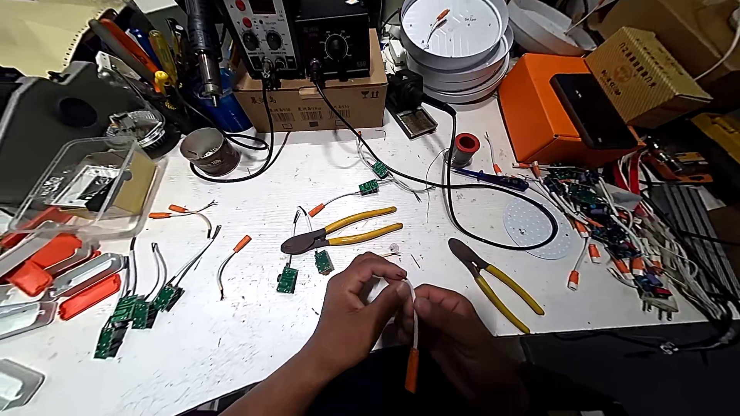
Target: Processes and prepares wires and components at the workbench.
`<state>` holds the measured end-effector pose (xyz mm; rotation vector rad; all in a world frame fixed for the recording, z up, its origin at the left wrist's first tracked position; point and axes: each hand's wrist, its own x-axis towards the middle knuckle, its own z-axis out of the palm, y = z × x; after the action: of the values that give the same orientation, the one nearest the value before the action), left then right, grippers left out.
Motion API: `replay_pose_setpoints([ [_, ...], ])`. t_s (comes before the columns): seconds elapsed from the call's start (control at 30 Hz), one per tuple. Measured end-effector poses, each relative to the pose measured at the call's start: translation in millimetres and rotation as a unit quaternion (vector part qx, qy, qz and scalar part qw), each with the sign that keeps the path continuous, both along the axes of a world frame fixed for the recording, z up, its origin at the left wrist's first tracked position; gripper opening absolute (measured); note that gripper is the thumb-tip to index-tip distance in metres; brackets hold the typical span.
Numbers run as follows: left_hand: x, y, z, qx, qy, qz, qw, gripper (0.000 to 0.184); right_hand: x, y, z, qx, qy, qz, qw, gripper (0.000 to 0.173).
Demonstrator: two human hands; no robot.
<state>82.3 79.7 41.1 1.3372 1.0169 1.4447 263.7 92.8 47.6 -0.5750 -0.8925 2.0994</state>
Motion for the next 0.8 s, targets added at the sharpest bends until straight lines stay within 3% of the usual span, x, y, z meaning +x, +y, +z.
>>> replay_pose_setpoints([
  [0.2,-3.6,-3.9,-2.4,-0.003,0.001,0.028,1.000,0.012,-6.0,-3.8,-4.8,-0.053,0.011,0.031,0.998,0.024],
  [0.3,-5.5,-5.6,-1.7,-0.021,-0.025,0.016,0.999,0.012,-8.9,-4.3,-6.8,-0.034,-0.002,0.047,0.998,0.025],
  [0.4,-6.3,-7.4,-0.9,-0.072,-0.079,-0.013,0.994,0.012,-9.7,-3.6,-11.9,0.121,-0.093,0.030,0.988,0.025],
  [0.47,-5.0,-9.7,-2.8,-0.142,-0.166,-0.034,0.975,0.015,-8.2,-2.3,-13.5,0.303,-0.216,-0.010,0.928,0.028],
  [0.53,-1.3,-11.2,-5.9,-0.179,-0.227,-0.025,0.957,0.017,-7.2,-1.1,-11.0,0.367,-0.284,-0.037,0.885,0.028],
  [0.67,-4.6,-9.0,-8.9,-0.105,-0.168,-0.017,0.980,0.010,-11.5,-3.7,-8.2,0.274,-0.258,-0.048,0.925,0.026],
  [0.8,-10.1,-9.6,-1.6,-0.067,-0.076,-0.004,0.995,0.006,-12.0,-3.8,-5.3,0.261,-0.260,-0.042,0.929,0.026],
])
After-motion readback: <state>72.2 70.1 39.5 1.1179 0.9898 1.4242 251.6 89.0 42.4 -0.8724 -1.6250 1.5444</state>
